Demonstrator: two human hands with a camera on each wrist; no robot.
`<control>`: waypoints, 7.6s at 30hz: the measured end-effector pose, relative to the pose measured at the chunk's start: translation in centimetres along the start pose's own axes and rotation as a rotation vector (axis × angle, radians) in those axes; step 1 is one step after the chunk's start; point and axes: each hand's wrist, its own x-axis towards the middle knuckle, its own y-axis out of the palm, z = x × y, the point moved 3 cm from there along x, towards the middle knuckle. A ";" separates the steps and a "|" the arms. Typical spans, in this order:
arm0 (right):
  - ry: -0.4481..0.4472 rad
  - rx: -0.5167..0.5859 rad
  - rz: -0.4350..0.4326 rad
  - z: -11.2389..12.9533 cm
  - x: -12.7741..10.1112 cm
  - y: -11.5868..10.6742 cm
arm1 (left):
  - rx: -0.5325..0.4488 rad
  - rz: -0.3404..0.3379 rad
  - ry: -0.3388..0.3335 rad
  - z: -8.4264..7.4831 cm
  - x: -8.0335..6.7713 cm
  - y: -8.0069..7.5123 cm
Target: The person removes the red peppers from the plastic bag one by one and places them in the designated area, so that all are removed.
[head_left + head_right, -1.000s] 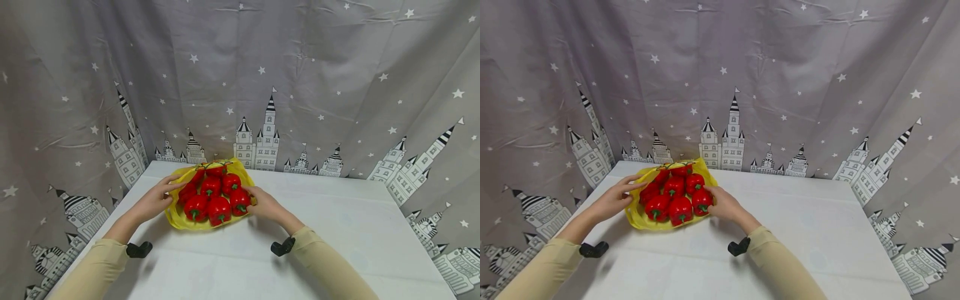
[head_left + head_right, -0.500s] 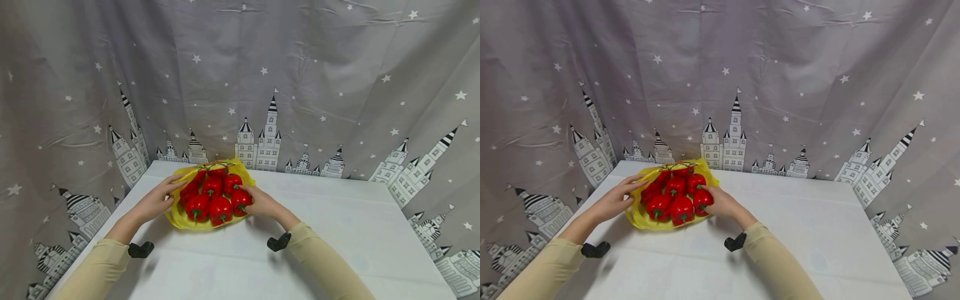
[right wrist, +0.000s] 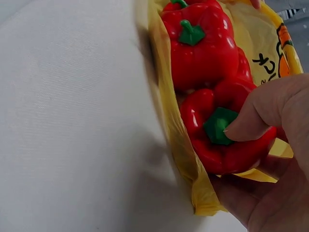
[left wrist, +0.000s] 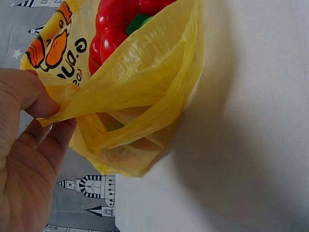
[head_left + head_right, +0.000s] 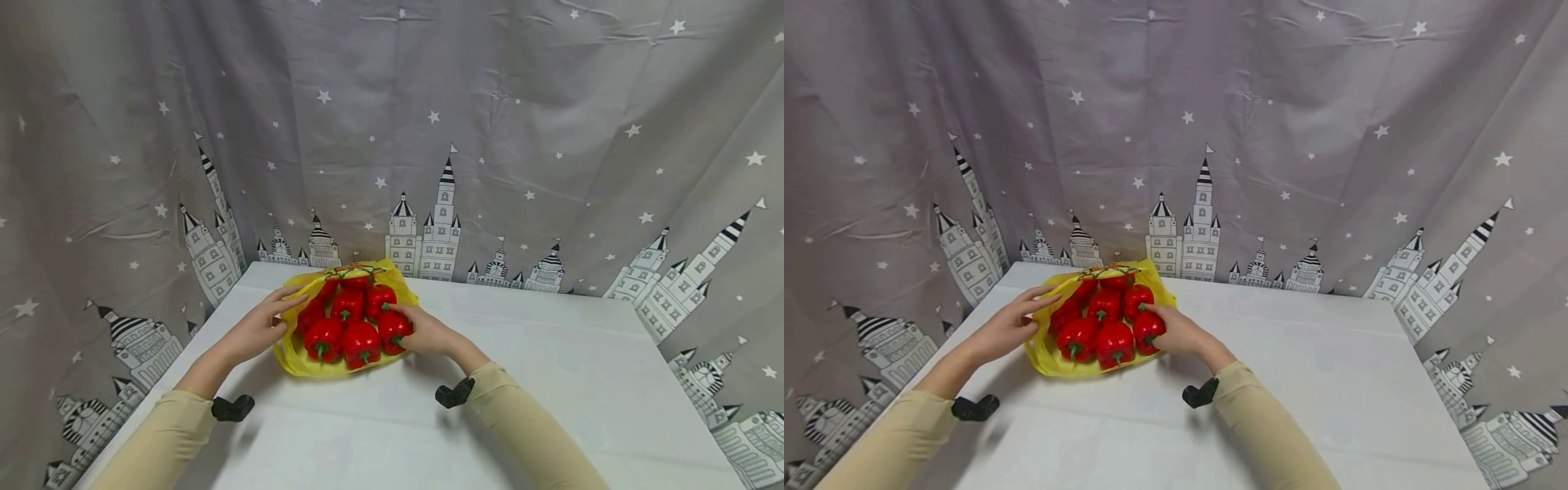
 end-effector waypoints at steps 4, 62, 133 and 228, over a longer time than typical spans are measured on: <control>-0.021 0.055 0.025 -0.2 0.1 -0.2 | 0.010 -0.008 0.013 0.1 0.0 0.0; -0.048 0.222 -0.058 -1.3 -2.3 -2.9 | -0.050 -0.021 -0.030 0.0 -0.1 0.2; 0.228 0.372 -0.239 -13.3 -7.6 -12.0 | -0.045 -0.016 -0.065 0.2 -0.1 0.3; -0.102 0.221 -0.106 -1.1 -5.2 -5.8 | -0.067 -0.036 -0.048 0.2 -0.1 0.3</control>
